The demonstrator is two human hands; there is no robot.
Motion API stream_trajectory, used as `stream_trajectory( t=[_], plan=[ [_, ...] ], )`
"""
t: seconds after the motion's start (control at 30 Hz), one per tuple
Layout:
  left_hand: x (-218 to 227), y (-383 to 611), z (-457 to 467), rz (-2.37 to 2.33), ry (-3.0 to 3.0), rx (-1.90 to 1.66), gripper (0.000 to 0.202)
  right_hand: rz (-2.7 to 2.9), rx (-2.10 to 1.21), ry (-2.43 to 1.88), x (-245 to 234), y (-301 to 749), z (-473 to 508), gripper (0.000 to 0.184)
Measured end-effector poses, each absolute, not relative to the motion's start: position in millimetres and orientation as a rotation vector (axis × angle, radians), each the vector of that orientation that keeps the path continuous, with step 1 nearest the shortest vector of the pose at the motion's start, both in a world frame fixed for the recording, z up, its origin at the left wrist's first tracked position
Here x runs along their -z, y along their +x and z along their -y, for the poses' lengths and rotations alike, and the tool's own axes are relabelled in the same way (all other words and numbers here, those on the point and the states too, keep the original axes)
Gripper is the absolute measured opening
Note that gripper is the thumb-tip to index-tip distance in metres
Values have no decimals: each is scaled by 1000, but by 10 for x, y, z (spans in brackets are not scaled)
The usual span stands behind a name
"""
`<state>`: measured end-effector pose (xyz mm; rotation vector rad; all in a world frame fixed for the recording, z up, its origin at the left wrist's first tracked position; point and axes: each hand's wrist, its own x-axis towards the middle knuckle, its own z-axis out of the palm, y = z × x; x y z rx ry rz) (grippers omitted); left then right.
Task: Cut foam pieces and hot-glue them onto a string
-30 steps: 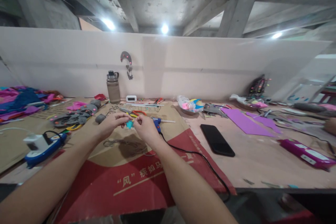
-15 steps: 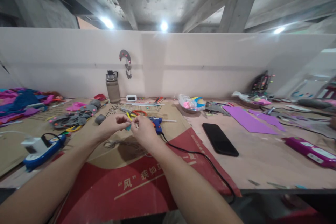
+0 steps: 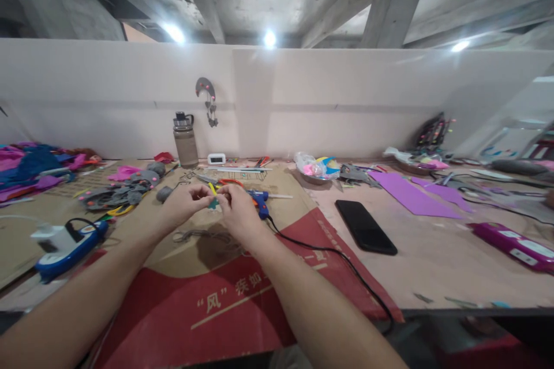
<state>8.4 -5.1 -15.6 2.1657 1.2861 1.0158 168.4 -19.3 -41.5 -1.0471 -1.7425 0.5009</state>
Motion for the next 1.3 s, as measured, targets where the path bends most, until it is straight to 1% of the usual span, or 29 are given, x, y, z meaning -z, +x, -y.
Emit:
stream_trajectory(
  t=[0.13, 0.4, 0.53, 0.67, 0.77, 1.07, 1.3],
  plan=[
    [136, 75, 50, -1214, 2030, -1063, 18, 1715, -538, -1014, 407, 1699, 200, 17],
    [158, 96, 54, -1183, 2008, -1039, 19, 1744, -484, -1049, 399, 1723, 187, 12],
    [141, 88, 67, -1150, 1996, -991, 24, 1736, -506, -1073, 386, 1740, 184, 12],
    [125, 79, 70, -1126, 1981, -939, 33, 1747, -489, -1093, 376, 1753, 180, 10],
    [142, 82, 50, -1162, 1947, -991, 36, 1760, -460, -1093, 376, 1754, 174, 9],
    [118, 36, -1, -1241, 1813, -1274, 23, 1741, -452, -1102, 391, 1747, 178, 9],
    [228, -100, -151, -1342, 1808, -1299, 36, 1763, -402, -1116, 414, 1748, 151, 10]
  ],
)
